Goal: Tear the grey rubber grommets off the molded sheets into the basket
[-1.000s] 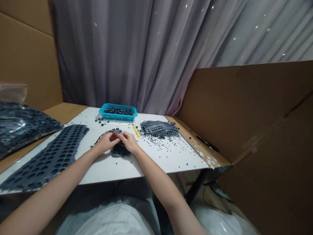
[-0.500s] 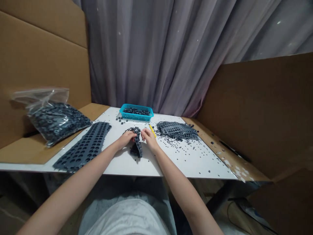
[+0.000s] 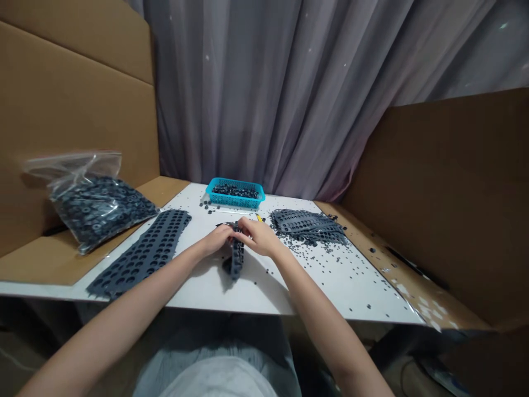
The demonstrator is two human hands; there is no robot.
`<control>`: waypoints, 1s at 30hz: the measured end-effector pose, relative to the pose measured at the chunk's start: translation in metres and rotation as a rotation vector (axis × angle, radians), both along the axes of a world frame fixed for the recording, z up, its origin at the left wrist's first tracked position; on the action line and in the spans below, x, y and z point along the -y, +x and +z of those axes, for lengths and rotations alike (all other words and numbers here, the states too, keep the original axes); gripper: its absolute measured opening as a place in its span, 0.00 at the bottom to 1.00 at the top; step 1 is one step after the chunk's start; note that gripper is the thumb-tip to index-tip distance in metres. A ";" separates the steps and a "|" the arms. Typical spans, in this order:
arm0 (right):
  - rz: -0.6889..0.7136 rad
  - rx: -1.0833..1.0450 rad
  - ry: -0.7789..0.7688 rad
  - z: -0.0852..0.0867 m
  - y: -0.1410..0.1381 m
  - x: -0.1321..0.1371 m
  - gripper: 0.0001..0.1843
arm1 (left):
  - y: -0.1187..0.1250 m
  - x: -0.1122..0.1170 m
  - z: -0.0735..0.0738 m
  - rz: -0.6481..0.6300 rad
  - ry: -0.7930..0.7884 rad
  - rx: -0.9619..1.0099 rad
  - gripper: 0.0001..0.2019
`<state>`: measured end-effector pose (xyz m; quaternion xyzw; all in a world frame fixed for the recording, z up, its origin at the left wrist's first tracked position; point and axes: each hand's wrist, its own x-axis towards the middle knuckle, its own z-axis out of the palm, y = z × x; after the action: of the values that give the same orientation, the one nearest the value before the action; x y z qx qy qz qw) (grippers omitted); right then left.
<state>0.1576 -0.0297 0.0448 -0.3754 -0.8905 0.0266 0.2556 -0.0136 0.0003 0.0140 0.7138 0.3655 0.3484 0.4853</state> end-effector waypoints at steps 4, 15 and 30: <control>0.016 0.114 0.080 0.031 0.002 -0.019 0.13 | -0.001 -0.015 0.027 -0.048 -0.020 -0.007 0.13; -0.024 -0.228 0.074 0.083 0.006 -0.089 0.15 | 0.002 -0.070 0.123 -0.200 0.318 -0.251 0.12; 0.031 -0.712 -0.259 0.099 0.012 -0.175 0.21 | 0.027 -0.174 0.145 -0.315 0.054 0.061 0.18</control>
<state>0.1691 0.1455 0.1436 -0.3581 -0.7407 0.2715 0.4994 0.0136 0.1746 0.1586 0.7643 0.2244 0.2992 0.5254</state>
